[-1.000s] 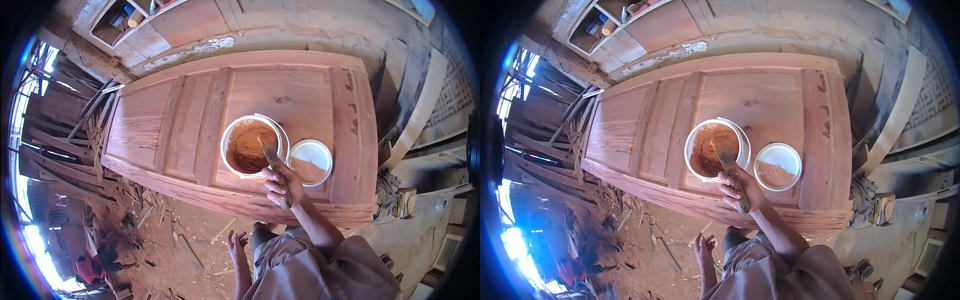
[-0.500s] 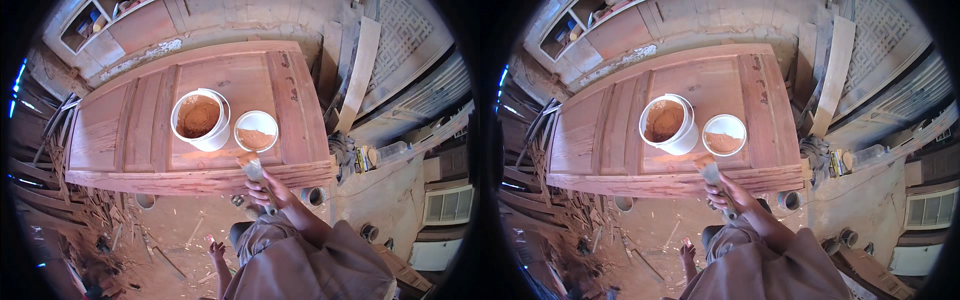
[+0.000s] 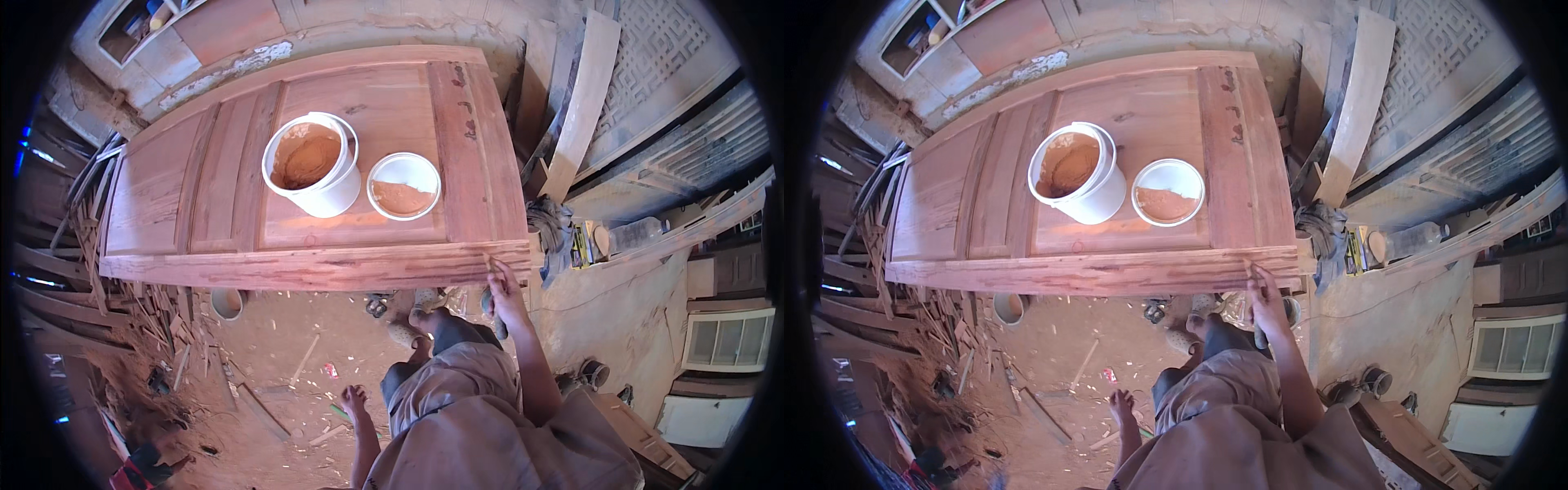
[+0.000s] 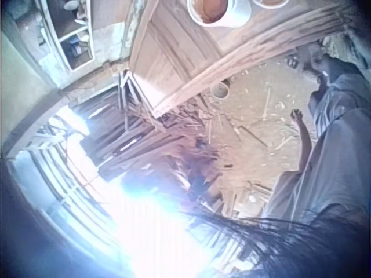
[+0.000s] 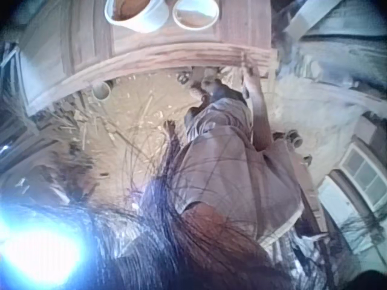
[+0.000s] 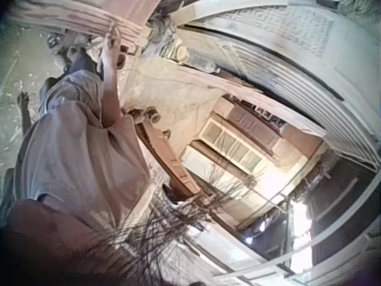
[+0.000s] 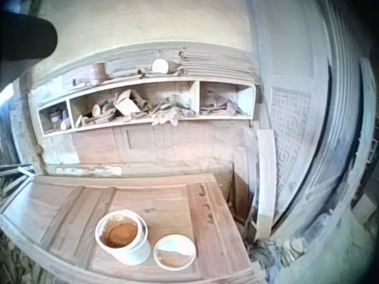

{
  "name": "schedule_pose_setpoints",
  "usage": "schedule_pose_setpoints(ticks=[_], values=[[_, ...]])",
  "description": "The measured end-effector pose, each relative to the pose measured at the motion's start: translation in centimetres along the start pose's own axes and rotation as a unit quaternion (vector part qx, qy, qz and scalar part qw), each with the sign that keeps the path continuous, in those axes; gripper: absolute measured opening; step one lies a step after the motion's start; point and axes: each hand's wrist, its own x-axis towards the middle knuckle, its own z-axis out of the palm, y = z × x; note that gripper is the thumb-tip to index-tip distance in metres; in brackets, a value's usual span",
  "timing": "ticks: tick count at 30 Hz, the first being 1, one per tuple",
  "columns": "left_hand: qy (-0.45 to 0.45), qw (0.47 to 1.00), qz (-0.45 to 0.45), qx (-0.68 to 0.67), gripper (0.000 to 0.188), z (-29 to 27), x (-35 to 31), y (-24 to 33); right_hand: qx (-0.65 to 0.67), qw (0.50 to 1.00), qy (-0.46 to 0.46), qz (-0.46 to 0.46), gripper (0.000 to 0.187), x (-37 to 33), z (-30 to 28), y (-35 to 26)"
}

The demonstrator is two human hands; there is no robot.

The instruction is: The person applies wood filler to the gaps and edges of a wooden door using a putty knife. The person scoops the filler from a bucket and smooths it into the seams by hand and with the tool.

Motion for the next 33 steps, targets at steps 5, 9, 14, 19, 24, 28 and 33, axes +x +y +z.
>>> schedule_pose_setpoints(ticks=[5, 9, 14, 19, 24, 28, 33], values=[[0.138, 0.908, 0.377, 0.118, 0.041, 9.4, 1.9, 16.0, -0.292, 0.948, 0.051, -0.116, 0.044, 2.8, 2.2, 1.3], [0.092, 0.872, 0.460, 0.138, 0.047, 16.3, 1.6, 28.4, -0.367, 0.892, 0.106, -0.240, 0.043, 3.8, 3.7, 2.0], [0.240, 0.707, 0.594, 0.301, 0.044, 22.2, 7.5, 36.1, -0.370, 0.912, 0.106, -0.141, 0.045, 4.0, 5.1, 1.7], [0.201, 0.733, 0.539, 0.363, 0.051, 24.1, 11.5, 36.4, -0.383, 0.911, 0.126, -0.085, 0.047, 4.0, 6.2, 1.2], [0.232, 0.752, 0.512, 0.344, 0.057, 24.8, 10.8, 36.5, -0.402, 0.900, 0.143, -0.086, 0.049, 4.7, 7.5, 1.5], [0.224, 0.772, 0.497, 0.328, 0.057, 25.1, 10.2, 36.7, -0.429, 0.886, 0.160, -0.077, 0.050, 5.0, 8.1, 1.4], [0.227, 0.741, 0.537, 0.334, 0.053, 24.9, 10.0, 36.6, -0.447, 0.883, 0.132, -0.050, 0.049, 4.8, 7.1, 0.5]])
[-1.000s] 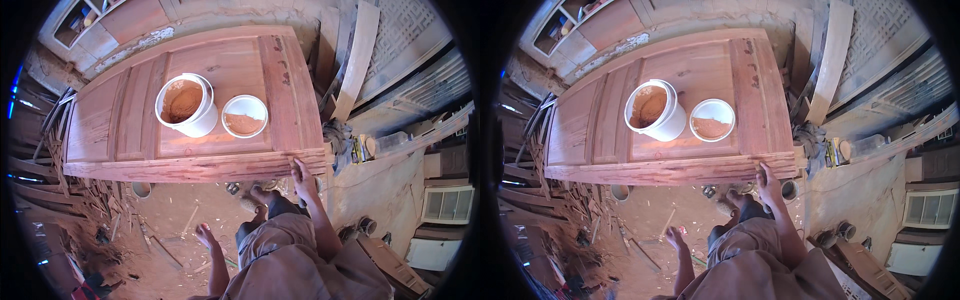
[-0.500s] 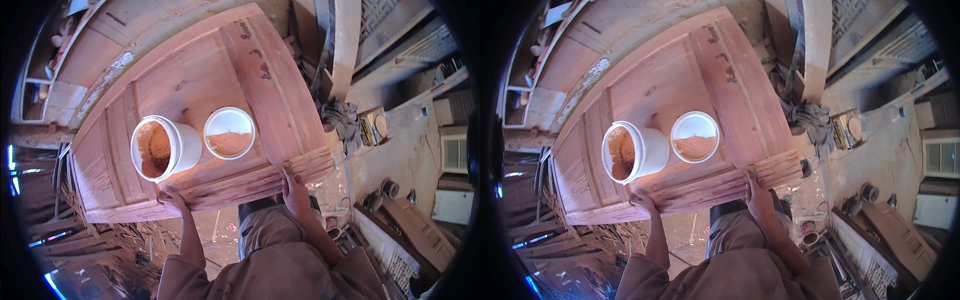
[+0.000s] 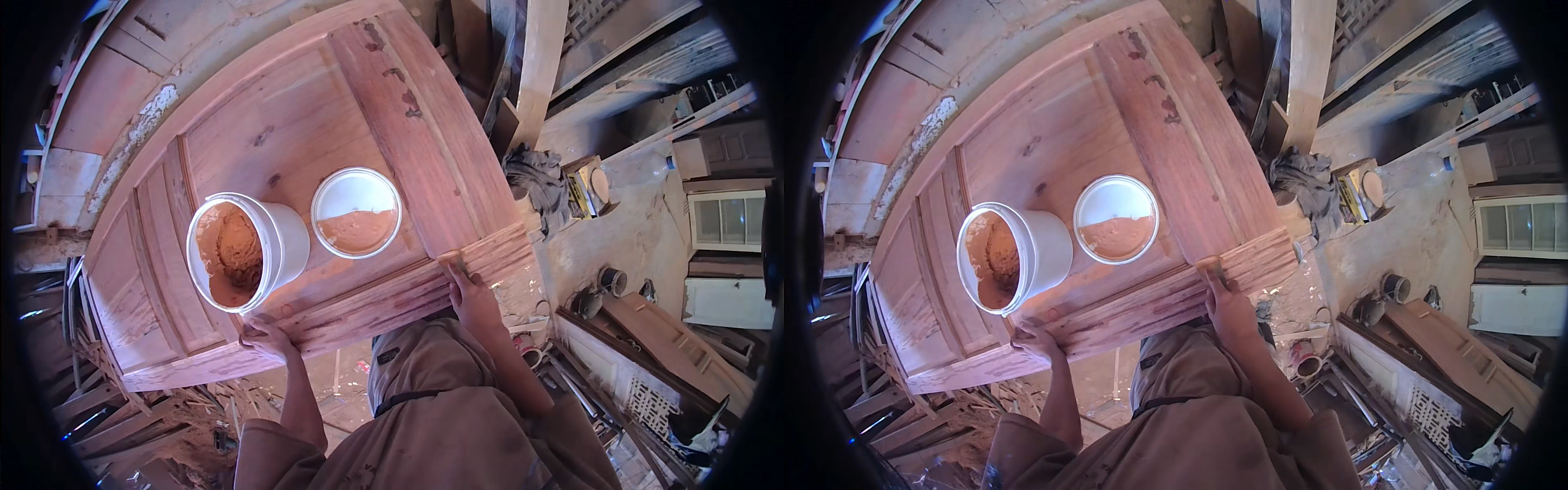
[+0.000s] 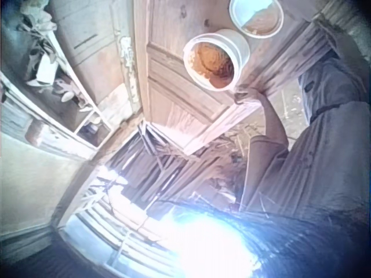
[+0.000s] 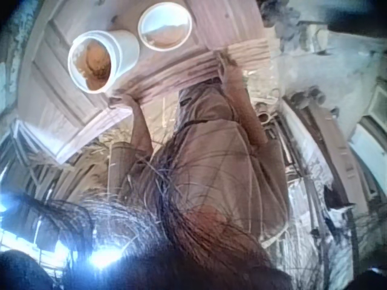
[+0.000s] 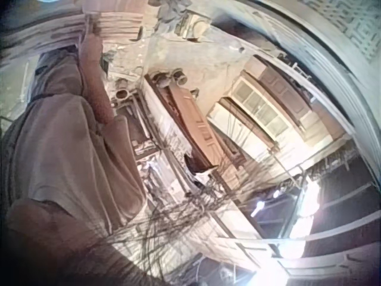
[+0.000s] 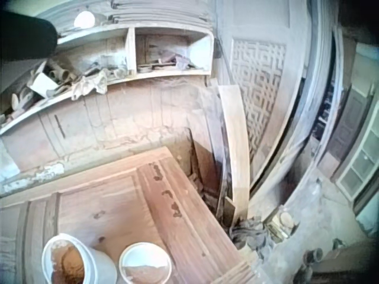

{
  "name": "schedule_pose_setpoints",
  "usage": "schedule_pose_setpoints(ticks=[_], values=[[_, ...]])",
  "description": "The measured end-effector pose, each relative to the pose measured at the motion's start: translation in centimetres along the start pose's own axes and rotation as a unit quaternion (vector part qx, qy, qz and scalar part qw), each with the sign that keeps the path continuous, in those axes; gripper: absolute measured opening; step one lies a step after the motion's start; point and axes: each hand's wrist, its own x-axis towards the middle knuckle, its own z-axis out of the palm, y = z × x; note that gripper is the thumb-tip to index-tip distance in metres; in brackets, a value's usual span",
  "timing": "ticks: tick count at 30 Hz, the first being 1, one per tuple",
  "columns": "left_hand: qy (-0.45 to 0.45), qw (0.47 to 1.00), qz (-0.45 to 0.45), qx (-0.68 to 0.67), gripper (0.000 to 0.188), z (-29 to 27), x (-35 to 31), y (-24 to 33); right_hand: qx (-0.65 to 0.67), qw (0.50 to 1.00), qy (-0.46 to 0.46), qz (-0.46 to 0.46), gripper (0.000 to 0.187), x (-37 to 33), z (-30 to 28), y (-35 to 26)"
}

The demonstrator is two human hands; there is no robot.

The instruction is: The person applies wood filler to the gaps and edges of a wooden door using a putty knife. The person scoops the filler from a bucket and smooths it into the seams by hand and with the tool.

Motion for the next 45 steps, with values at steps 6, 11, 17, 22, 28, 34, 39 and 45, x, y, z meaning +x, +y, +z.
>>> schedule_pose_setpoints(ticks=[6, 11, 17, 22, 28, 34, 39, 45], values=[[-0.015, 1.000, -0.014, 0.012, 0.050, -0.1, 0.0, -0.2, 0.002, 0.999, 0.029, -0.017, 0.042, 0.9, -1.0, 0.5], [0.003, 1.000, 0.005, 0.016, 0.050, 0.1, -0.1, -0.5, -0.042, 0.999, 0.010, 0.007, 0.039, 1.2, -1.8, 1.2], [0.009, 0.998, 0.012, 0.063, 0.050, 0.4, 0.1, -1.0, -0.037, 0.998, -0.025, -0.035, 0.042, 1.5, -2.8, 2.1], [-0.023, 0.998, -0.031, 0.059, 0.052, 0.2, -0.1, -0.7, -0.022, 0.999, 0.010, -0.047, 0.044, 2.0, -3.2, 3.1], [-0.014, 0.998, -0.017, 0.054, 0.052, 0.1, 0.0, -0.5, 0.003, 0.998, 0.032, -0.051, 0.042, 2.3, -3.5, 4.4], [-0.016, 0.997, -0.013, 0.072, 0.052, 0.5, 0.1, -1.3, 0.011, 0.995, 0.071, -0.069, 0.046, 2.3, -3.4, 5.3], [-0.003, 0.996, -0.038, 0.085, 0.054, 1.0, 0.2, -1.7, -0.006, 0.995, 0.058, -0.082, 0.045, 2.3, -3.5, 6.4], [-0.012, 0.996, -0.022, 0.081, 0.053, 0.8, 0.3, -1.6, 0.000, 0.993, 0.087, -0.077, 0.038, 2.9, -4.8, 6.1]])
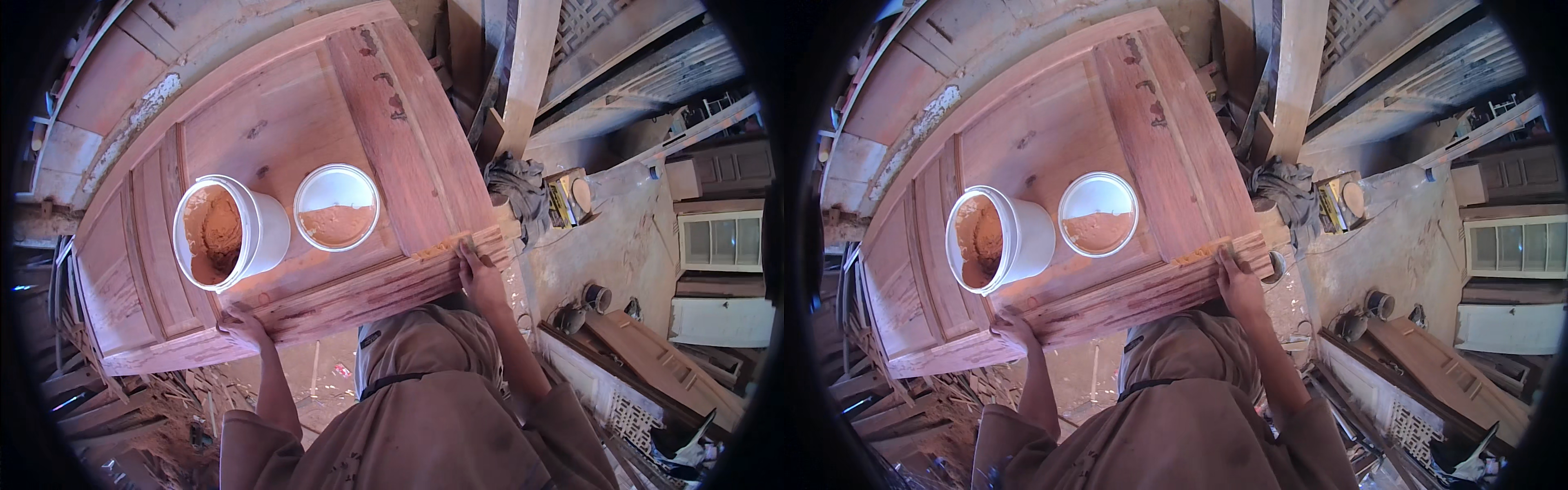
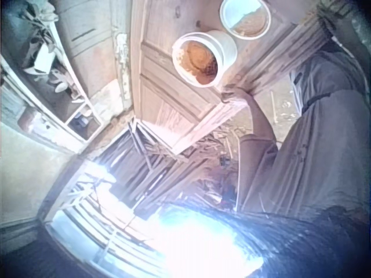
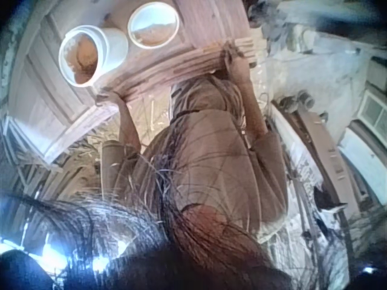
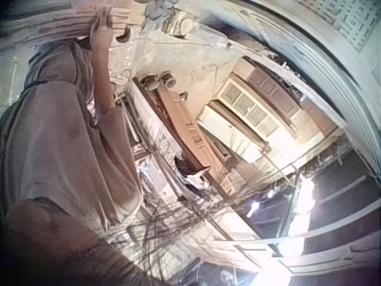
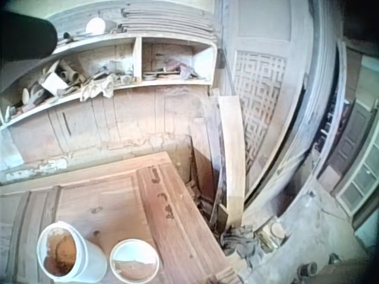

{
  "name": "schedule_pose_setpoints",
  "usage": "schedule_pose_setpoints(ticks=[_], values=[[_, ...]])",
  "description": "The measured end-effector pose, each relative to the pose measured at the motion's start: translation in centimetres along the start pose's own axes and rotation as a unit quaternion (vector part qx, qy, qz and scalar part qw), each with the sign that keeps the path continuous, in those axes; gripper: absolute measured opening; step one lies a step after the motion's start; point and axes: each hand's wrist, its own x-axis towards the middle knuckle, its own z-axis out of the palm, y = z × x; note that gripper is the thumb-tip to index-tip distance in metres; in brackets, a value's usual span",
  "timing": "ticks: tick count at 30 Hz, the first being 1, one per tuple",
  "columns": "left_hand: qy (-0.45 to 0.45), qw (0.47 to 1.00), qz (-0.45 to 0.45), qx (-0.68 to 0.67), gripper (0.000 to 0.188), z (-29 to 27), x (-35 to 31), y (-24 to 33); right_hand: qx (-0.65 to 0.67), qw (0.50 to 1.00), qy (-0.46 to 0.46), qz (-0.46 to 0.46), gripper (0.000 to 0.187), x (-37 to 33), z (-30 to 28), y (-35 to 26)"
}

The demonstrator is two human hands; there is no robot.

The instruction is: The person applies wood filler to the gaps and edges of a wooden door using a putty knife. The person scoops the filler from a bucket and smooths it into the seams by hand and with the tool.

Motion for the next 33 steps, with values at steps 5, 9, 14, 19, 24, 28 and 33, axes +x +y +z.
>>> schedule_pose_setpoints(ticks=[5, 9, 14, 19, 24, 28, 33], values=[[0.016, 0.999, 0.010, -0.041, 0.058, -0.3, -0.3, 0.4, -0.031, 0.987, -0.156, 0.024, 0.036, 0.8, -4.3, -0.2], [0.015, 1.000, 0.019, -0.004, 0.055, -0.6, -0.3, 0.6, -0.015, 0.969, -0.196, -0.148, 0.036, 3.2, -4.6, -1.3], [-0.007, 1.000, -0.001, -0.014, 0.049, -1.2, -0.5, 0.9, -0.108, 0.930, -0.275, -0.220, 0.033, 5.7, -2.2, -3.9], [0.022, 0.999, -0.003, -0.024, 0.047, -1.1, -0.6, 1.2, -0.173, 0.892, -0.330, -0.254, 0.036, 6.6, -1.3, -4.3], [0.013, 1.000, 0.012, -0.022, 0.050, -0.8, -0.4, 0.8, -0.185, 0.886, -0.321, -0.277, 0.034, 7.3, -1.7, -2.7], [0.015, 1.000, -0.005, -0.018, 0.051, -0.9, -0.5, 0.8, -0.117, 0.898, -0.296, -0.304, 0.033, 8.3, -3.2, -1.4], [0.008, 0.999, -0.003, -0.038, 0.052, -1.1, -0.7, 1.1, -0.224, 0.883, -0.364, -0.193, 0.033, 9.4, -6.2, 0.3]])
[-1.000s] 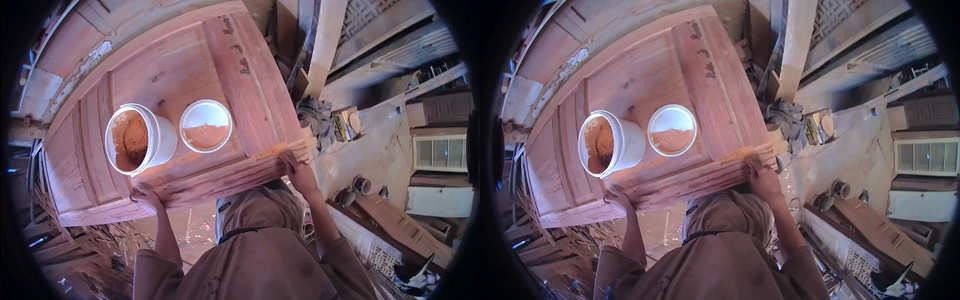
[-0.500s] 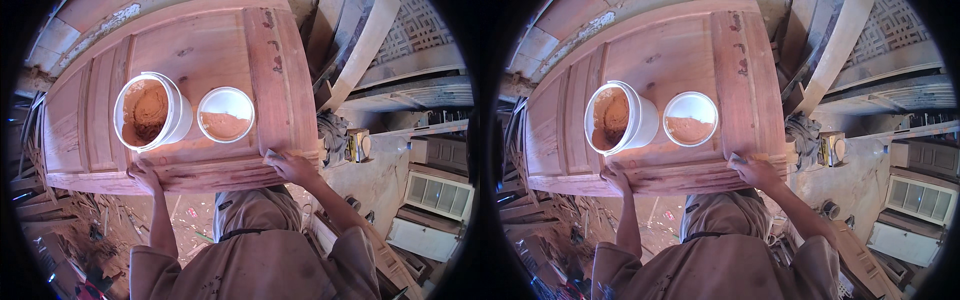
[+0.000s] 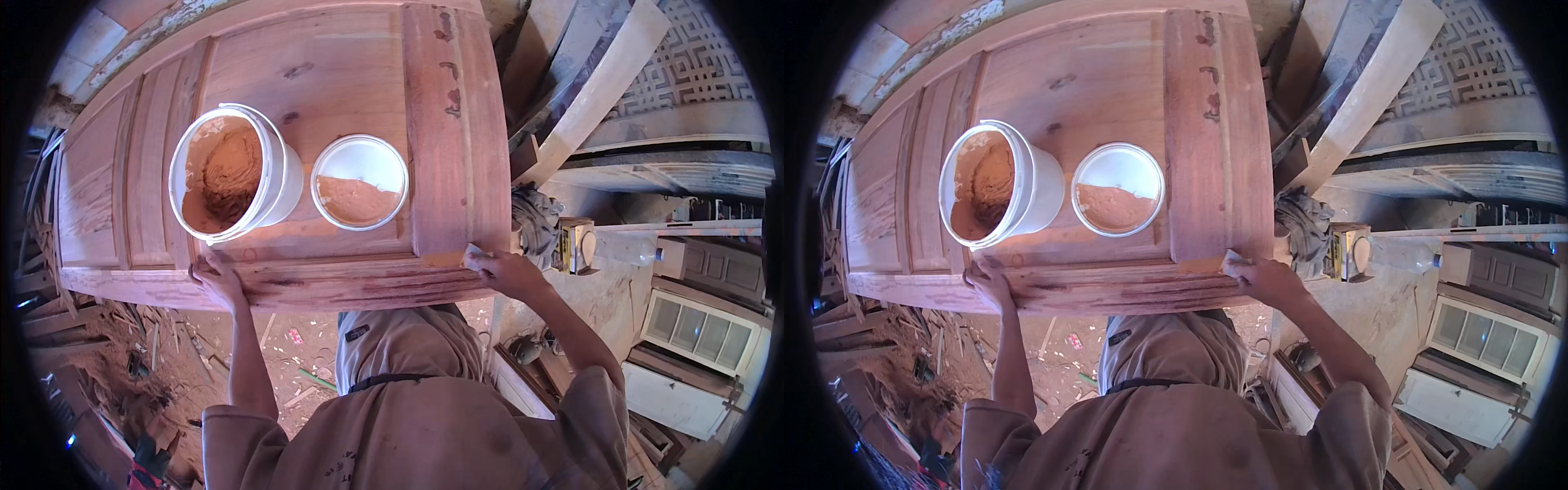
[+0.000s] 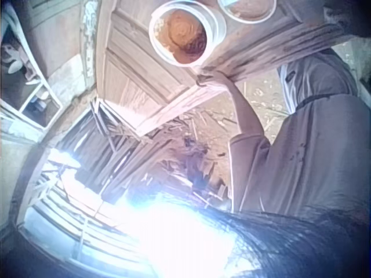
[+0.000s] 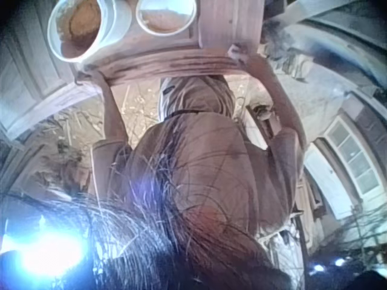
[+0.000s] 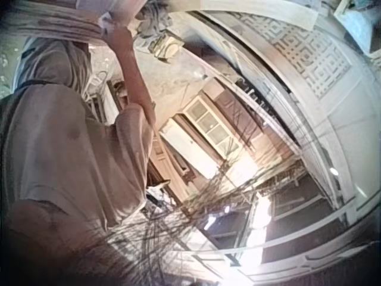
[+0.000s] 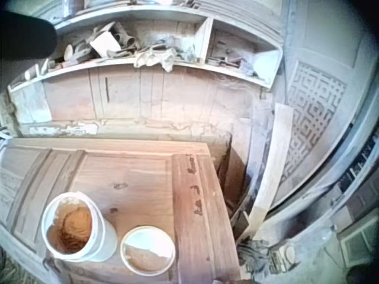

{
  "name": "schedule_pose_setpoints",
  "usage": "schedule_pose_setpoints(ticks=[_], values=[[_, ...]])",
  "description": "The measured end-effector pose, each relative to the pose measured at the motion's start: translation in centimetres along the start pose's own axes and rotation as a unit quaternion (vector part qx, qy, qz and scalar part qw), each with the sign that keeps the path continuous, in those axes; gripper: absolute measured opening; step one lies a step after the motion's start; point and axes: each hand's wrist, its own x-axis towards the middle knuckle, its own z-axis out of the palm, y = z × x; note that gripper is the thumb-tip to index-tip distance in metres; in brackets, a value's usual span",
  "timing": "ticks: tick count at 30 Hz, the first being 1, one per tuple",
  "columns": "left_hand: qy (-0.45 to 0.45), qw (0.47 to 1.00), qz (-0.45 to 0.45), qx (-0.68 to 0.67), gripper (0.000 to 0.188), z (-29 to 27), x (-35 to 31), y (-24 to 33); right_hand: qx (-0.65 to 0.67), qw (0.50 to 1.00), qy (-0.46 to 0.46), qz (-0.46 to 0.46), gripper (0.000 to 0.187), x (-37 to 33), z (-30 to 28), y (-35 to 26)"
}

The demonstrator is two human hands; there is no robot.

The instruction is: The person applies wood filler to the gaps and edges of a wooden door using a putty knife. The person scoops the filler from a bucket and smooths it into the seams by hand and with the tool.

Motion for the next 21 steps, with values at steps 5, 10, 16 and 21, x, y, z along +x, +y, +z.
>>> schedule_pose_setpoints(ticks=[5, 10, 16, 21], values=[[-0.013, 1.000, 0.003, 0.002, 0.054, 0.0, 0.2, -0.2, -0.017, 0.998, -0.006, 0.055, 0.034, -2.2, -1.1, 2.9], [-0.039, 0.999, -0.030, 0.003, 0.056, 0.4, 0.4, -0.6, 0.261, 0.955, 0.130, 0.061, 0.037, -3.7, 1.1, 0.9], [0.000, 0.999, -0.007, 0.038, 0.058, 0.8, 0.5, -0.6, 0.328, 0.889, 0.298, 0.118, 0.039, -3.0, 6.2, -4.0], [-0.017, 1.000, -0.007, 0.020, 0.058, 0.9, 0.6, -0.8, 0.244, 0.887, 0.356, 0.164, 0.042, -0.5, 9.4, -5.5]])
